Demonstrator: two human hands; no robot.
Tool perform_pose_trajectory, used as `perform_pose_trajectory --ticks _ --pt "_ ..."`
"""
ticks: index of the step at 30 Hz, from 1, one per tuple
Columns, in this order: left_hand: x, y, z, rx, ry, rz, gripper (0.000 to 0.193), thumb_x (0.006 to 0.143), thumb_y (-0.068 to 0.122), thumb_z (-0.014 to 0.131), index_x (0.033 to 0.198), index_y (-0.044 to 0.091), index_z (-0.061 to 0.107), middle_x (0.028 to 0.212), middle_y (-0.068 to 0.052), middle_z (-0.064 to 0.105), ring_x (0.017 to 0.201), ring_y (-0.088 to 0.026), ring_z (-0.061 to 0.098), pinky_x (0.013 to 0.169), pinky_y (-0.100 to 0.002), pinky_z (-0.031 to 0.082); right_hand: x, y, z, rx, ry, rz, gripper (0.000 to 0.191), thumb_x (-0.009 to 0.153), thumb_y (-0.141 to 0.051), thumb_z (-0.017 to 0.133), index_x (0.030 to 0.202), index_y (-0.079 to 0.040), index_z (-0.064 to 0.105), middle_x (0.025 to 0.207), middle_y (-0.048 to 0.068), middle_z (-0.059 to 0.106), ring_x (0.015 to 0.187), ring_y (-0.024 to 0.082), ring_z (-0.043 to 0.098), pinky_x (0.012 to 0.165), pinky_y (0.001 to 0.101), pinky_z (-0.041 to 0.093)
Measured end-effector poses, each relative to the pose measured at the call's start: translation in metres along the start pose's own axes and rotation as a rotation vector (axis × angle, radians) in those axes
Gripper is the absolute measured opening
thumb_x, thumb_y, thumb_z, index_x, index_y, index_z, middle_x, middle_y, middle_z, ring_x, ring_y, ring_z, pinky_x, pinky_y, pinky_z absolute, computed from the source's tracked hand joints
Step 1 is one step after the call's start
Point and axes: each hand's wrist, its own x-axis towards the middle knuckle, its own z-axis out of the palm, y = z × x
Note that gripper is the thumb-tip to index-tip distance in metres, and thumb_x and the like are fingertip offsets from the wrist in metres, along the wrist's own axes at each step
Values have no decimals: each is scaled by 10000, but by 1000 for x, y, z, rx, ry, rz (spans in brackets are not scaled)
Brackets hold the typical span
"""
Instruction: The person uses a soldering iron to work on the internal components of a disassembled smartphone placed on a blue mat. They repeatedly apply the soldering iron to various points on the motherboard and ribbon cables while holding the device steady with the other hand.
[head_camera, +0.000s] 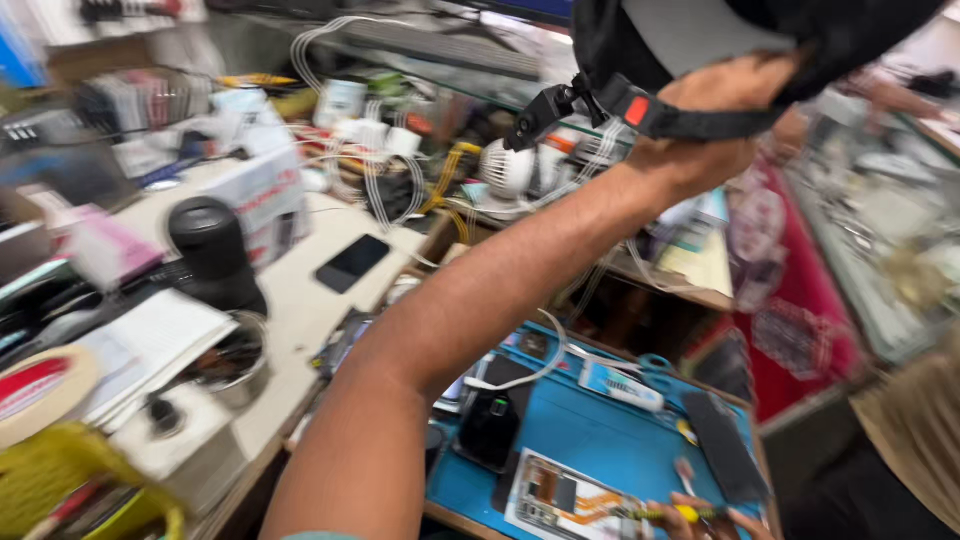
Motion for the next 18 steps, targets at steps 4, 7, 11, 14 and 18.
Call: perform_pose_trajectory --ticks 4,7,11,14,18 --pt "-8 41 40 18 -253 41 418 946 136 599 1363 168 608 1091 -112 734 975 -343 745 814 -480 591 -9 -8 -3 13 -14 62 680 846 54 760 1344 -102 324 962 219 718 825 262 763 830 366 619" --pt "-11 65 61 -60 -308 172 407 936 168 588 1343 176 611 1105 -69 741 965 -331 748 793 -480 588 -20 -23 9 151 77 176 686 815 99 739 1339 -105 345 969 256 688 826 299 751 755 435 660" --pt "-15 94 87 -41 -449 221 415 916 189 561 1325 223 625 1094 -44 740 950 -309 747 777 -481 579 -18 -47 23 290 29 110 670 824 118 720 1344 -110 365 1019 265 679 853 294 746 788 443 659" --pt "-21 113 108 -26 -465 281 405 913 214 570 1314 228 627 1100 -41 736 950 -288 748 784 -497 568 -14 -64 26 283 6 140 630 840 129 701 1319 -99 361 1015 268 687 843 300 757 790 428 661" --pt "-28 125 132 -27 -531 349 424 867 224 584 1288 242 636 1056 -24 731 937 -269 741 744 -505 557 -11 -76 27 293 5 198 622 834 138 698 1296 -90 351 1014 250 680 841 299 760 744 417 672"
